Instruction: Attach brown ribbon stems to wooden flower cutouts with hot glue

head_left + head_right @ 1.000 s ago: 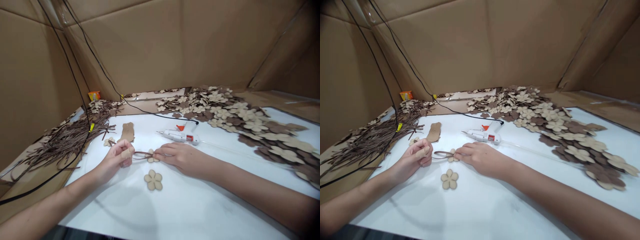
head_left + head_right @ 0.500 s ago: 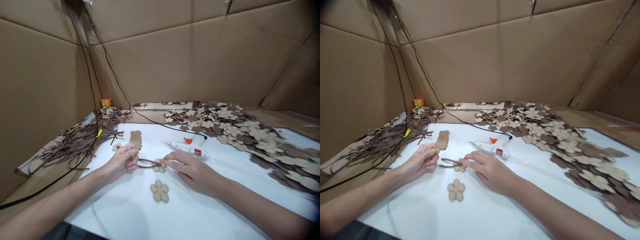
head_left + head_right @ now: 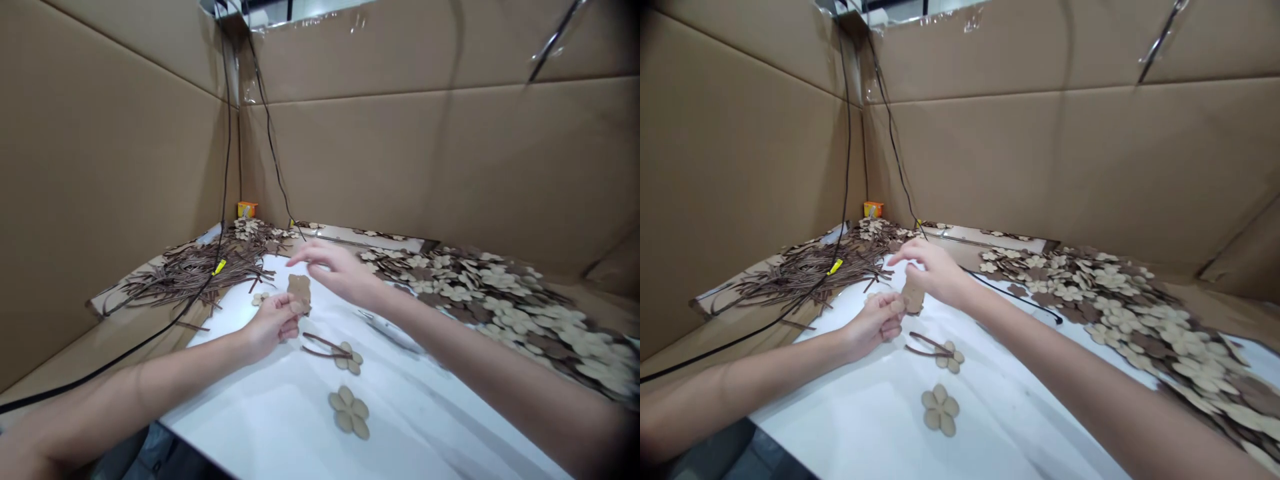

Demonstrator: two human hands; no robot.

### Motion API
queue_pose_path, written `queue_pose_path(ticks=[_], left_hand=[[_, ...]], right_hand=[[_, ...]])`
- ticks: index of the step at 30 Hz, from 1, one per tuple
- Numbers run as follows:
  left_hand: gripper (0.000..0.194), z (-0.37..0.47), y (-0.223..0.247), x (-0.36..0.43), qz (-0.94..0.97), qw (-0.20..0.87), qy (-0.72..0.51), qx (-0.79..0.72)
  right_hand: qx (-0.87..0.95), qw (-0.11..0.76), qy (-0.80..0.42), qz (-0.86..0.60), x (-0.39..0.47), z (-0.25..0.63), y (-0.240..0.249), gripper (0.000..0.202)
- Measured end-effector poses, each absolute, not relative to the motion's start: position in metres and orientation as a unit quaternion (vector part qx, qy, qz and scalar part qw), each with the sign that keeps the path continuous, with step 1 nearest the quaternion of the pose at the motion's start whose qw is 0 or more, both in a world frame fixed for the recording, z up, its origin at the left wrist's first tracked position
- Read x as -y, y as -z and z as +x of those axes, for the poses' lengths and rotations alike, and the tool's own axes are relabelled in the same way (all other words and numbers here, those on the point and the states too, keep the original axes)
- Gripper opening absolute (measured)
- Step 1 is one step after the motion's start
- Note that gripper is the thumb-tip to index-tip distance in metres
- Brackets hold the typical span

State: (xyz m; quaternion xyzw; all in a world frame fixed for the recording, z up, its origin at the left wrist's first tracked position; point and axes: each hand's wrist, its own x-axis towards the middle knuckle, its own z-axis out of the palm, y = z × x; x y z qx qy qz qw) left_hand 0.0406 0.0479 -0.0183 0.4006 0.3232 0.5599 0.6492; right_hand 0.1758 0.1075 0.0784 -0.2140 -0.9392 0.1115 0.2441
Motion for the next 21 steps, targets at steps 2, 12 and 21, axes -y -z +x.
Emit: queue_pose_path(ticks=[2, 12, 21], left_hand=[[0.036, 0.041, 0.02, -0.048, 0.393, 0.648, -0.565, -0.325], [0.036, 0.045, 0.021, -0.05, 0.361, 0.703, -0.518, -0.326], [0.047, 0.041, 0.02, -0.051, 0.324, 0.728, -0.513, -0.319]], right_hand=[[0.965, 0.106, -0.105, -0.214, -0.127, 0.133, -0.079, 0.034], [0.965, -0.083, -0.025, -0.246, -0.179, 0.032, -0.022, 0.029], [0.971, -0.018, -0.034, -0.236, -0.195, 0.045, -0.012, 0.031]])
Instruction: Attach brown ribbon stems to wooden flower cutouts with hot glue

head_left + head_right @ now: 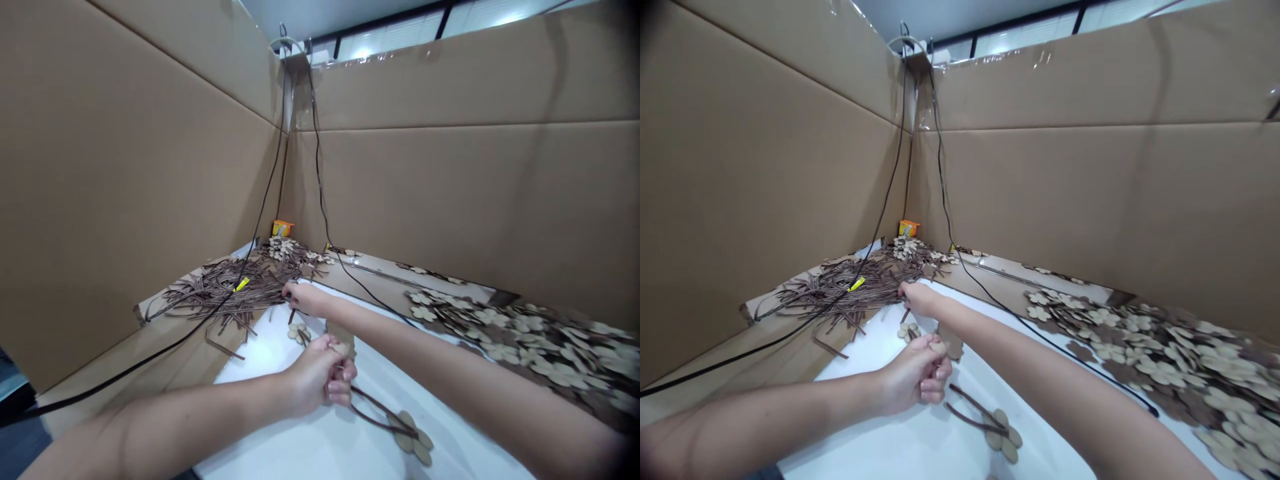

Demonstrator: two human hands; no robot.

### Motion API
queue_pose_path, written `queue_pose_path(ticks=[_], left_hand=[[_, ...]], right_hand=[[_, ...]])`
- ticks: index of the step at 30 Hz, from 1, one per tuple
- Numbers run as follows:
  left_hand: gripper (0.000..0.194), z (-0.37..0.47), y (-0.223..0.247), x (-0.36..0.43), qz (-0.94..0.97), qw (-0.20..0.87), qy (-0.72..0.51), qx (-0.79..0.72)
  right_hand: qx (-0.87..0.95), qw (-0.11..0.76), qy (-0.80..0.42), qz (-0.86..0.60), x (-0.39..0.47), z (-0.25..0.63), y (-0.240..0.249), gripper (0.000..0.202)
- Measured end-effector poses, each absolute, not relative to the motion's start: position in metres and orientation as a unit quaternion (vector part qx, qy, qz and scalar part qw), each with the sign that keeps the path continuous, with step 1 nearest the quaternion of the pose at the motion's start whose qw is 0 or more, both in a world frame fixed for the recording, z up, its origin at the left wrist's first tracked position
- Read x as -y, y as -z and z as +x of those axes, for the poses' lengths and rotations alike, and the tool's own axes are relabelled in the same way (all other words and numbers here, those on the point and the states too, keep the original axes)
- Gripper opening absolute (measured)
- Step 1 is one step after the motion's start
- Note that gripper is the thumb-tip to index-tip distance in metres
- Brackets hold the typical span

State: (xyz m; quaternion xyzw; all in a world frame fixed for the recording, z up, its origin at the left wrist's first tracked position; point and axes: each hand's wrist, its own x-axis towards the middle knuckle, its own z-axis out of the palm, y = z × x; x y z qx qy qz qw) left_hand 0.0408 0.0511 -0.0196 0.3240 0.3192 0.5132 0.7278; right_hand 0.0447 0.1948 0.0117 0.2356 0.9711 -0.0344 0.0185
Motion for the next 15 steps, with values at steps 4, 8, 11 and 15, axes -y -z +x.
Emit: queue_pose_path(ticks=[4, 8, 11, 15], left_hand=[[0.046, 0.039, 0.018, -0.05, 0.34, 0.723, -0.514, -0.312], [0.046, 0.039, 0.019, -0.048, 0.361, 0.717, -0.512, -0.306], [0.044, 0.038, 0.02, -0.047, 0.382, 0.714, -0.507, -0.296], [0.037, 0.039, 0.02, -0.043, 0.396, 0.704, -0.516, -0.285]], right_hand=[[-0.976, 0.0, 0.063, 0.208, -0.185, 0.065, -0.038, 0.025], [-0.976, -0.036, 0.095, 0.191, -0.164, 0.105, -0.073, 0.027], [-0.969, -0.075, 0.12, 0.203, -0.139, 0.146, -0.093, 0.028], [-0.951, -0.128, 0.165, 0.227, -0.1, 0.205, -0.106, 0.025]])
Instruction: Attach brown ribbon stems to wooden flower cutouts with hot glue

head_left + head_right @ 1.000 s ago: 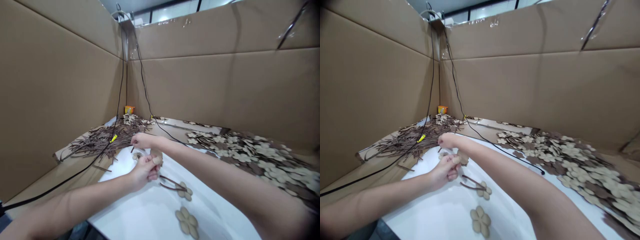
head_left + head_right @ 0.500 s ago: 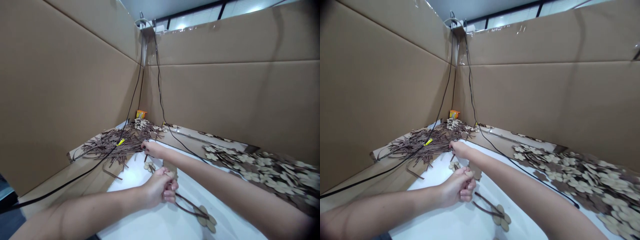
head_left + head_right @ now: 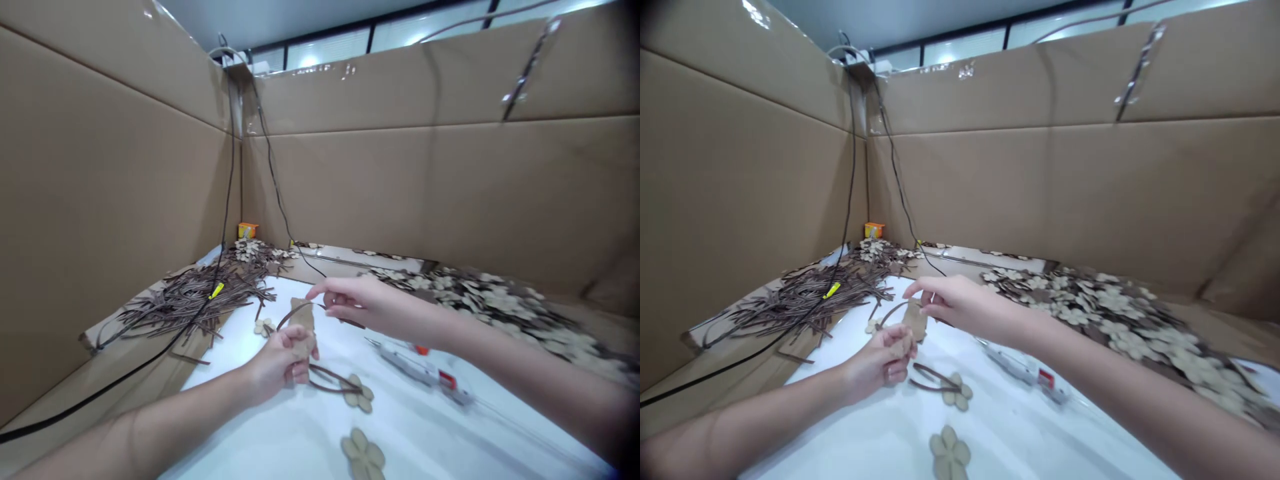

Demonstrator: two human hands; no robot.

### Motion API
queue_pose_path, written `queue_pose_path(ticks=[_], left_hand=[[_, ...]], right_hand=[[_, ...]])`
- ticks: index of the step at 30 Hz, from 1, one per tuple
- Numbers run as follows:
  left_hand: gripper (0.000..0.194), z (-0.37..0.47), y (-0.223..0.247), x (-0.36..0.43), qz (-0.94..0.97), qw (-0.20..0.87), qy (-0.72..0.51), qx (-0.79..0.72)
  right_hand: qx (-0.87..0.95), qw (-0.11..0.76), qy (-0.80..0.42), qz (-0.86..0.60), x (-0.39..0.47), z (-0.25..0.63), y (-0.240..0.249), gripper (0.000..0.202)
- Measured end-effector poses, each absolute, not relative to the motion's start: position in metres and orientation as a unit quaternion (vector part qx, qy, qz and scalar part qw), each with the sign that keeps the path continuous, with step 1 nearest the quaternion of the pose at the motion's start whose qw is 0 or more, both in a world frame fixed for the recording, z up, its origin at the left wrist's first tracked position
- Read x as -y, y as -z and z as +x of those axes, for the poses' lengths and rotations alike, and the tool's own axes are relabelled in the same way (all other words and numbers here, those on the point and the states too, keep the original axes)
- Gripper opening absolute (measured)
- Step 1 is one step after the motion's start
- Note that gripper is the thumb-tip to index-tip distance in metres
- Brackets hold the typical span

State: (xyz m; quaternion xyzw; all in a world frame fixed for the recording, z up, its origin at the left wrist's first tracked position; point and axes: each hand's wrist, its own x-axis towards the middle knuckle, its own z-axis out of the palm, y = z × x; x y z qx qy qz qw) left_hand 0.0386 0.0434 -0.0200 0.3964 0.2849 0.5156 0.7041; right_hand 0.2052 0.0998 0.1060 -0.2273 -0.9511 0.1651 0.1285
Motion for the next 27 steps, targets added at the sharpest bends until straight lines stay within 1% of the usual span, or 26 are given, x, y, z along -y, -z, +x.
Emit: queue_pose_path(ticks=[3, 5, 7, 9, 10, 12, 14, 15, 17, 18, 20, 22, 24, 27], left_hand=[[0.032, 0.041, 0.016, -0.037, 0.4, 0.698, -0.525, -0.279], [0.034, 0.042, 0.011, -0.032, 0.406, 0.704, -0.516, -0.27], [0.039, 0.043, 0.006, -0.028, 0.422, 0.726, -0.483, -0.248], [0.037, 0.042, 0.001, -0.027, 0.433, 0.749, -0.443, -0.235], [0.038, 0.042, -0.001, -0.027, 0.446, 0.755, -0.421, -0.232], [0.047, 0.04, -0.008, -0.027, 0.495, 0.752, -0.364, -0.238], [0.048, 0.041, -0.018, -0.026, 0.567, 0.728, -0.284, -0.261], [0.044, 0.042, -0.024, -0.024, 0.607, 0.704, -0.242, -0.28], [0.039, 0.048, -0.036, -0.02, 0.686, 0.62, -0.199, -0.324], [0.036, 0.052, -0.041, -0.017, 0.717, 0.575, -0.201, -0.339], [0.029, 0.059, -0.046, -0.014, 0.739, 0.533, -0.216, -0.351], [0.025, 0.064, -0.045, -0.014, 0.734, 0.524, -0.242, -0.357], [0.027, 0.065, -0.037, -0.016, 0.718, 0.523, -0.274, -0.367], [0.029, 0.061, -0.024, -0.021, 0.69, 0.529, -0.318, -0.377]], right_hand=[[0.937, 0.135, -0.181, -0.267, -0.071, 0.241, -0.104, 0.026], [0.927, 0.13, -0.192, -0.295, -0.056, 0.258, -0.099, 0.028], [0.919, 0.128, -0.195, -0.317, -0.045, 0.269, -0.092, 0.031], [0.915, 0.128, -0.189, -0.334, -0.036, 0.278, -0.086, 0.032], [0.914, 0.128, -0.185, -0.339, -0.032, 0.281, -0.083, 0.034], [0.913, 0.128, -0.18, -0.343, -0.026, 0.286, -0.078, 0.036], [0.914, 0.138, -0.175, -0.339, -0.022, 0.288, -0.074, 0.035], [0.915, 0.149, -0.169, -0.335, -0.02, 0.287, -0.072, 0.033], [0.915, 0.175, -0.154, -0.329, -0.019, 0.283, -0.068, 0.03], [0.913, 0.192, -0.149, -0.327, -0.019, 0.28, -0.066, 0.028], [0.904, 0.225, -0.149, -0.331, -0.02, 0.272, -0.063, 0.025], [0.889, 0.259, -0.16, -0.344, -0.022, 0.264, -0.06, 0.022], [0.873, 0.285, -0.172, -0.356, -0.024, 0.259, -0.056, 0.021], [0.86, 0.302, -0.188, -0.365, -0.028, 0.256, -0.046, 0.023]])
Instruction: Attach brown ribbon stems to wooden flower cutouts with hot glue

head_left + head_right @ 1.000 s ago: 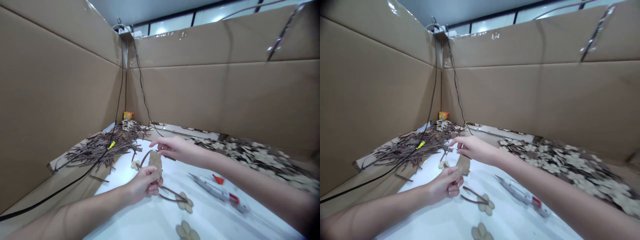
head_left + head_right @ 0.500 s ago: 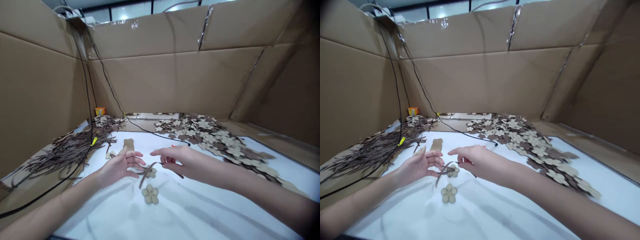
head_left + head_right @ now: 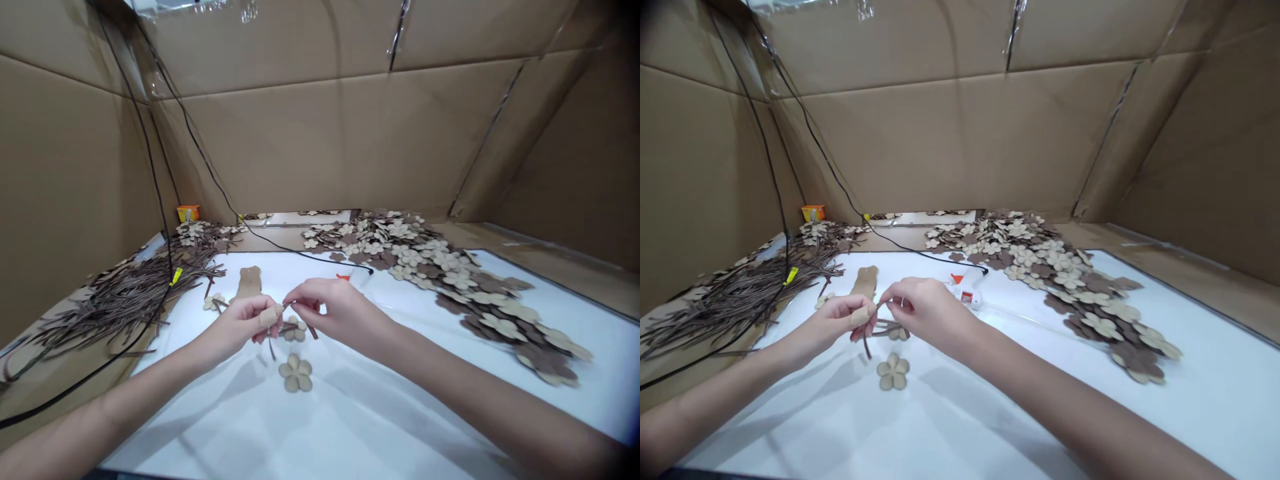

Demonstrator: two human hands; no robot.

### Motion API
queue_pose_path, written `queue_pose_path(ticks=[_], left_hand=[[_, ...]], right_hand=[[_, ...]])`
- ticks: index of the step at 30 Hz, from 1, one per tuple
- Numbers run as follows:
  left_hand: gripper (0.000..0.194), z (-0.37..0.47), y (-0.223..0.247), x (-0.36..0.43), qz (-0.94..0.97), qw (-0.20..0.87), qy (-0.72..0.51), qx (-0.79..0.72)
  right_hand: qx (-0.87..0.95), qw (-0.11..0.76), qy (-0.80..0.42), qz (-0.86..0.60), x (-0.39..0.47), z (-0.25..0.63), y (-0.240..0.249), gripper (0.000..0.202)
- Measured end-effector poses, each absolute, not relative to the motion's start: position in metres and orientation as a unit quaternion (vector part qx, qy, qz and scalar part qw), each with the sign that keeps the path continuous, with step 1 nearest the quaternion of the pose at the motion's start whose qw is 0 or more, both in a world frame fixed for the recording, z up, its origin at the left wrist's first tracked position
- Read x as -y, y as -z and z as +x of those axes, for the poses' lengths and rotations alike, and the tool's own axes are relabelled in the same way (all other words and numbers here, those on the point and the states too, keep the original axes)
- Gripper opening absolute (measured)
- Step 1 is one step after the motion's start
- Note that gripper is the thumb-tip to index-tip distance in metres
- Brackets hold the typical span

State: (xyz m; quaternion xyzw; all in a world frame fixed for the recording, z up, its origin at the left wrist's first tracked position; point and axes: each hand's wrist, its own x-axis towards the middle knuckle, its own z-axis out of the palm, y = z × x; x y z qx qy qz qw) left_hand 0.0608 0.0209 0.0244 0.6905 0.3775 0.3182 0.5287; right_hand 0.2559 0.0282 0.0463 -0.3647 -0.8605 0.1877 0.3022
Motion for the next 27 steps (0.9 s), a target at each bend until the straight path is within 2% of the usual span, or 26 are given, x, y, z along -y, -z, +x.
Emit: queue_pose_path(ticks=[6, 11, 17, 24, 27], left_hand=[[0.026, 0.057, -0.017, -0.022, 0.68, 0.507, -0.359, -0.39], [0.027, 0.059, -0.017, -0.02, 0.678, 0.51, -0.373, -0.376], [0.029, 0.063, -0.014, -0.017, 0.682, 0.492, -0.372, -0.393], [0.032, 0.062, -0.012, -0.018, 0.656, 0.55, -0.361, -0.371], [0.031, 0.061, -0.012, -0.019, 0.649, 0.528, -0.376, -0.397]], right_hand=[[0.842, 0.309, -0.275, -0.345, -0.037, 0.259, -0.031, 0.019], [0.79, 0.375, -0.325, -0.359, -0.035, 0.254, -0.036, 0.021], [0.731, 0.323, -0.475, -0.368, -0.037, 0.247, -0.026, 0.031], [0.743, 0.334, -0.449, -0.368, -0.037, 0.25, -0.023, 0.028], [0.738, 0.349, -0.42, -0.396, -0.036, 0.253, -0.025, 0.028]])
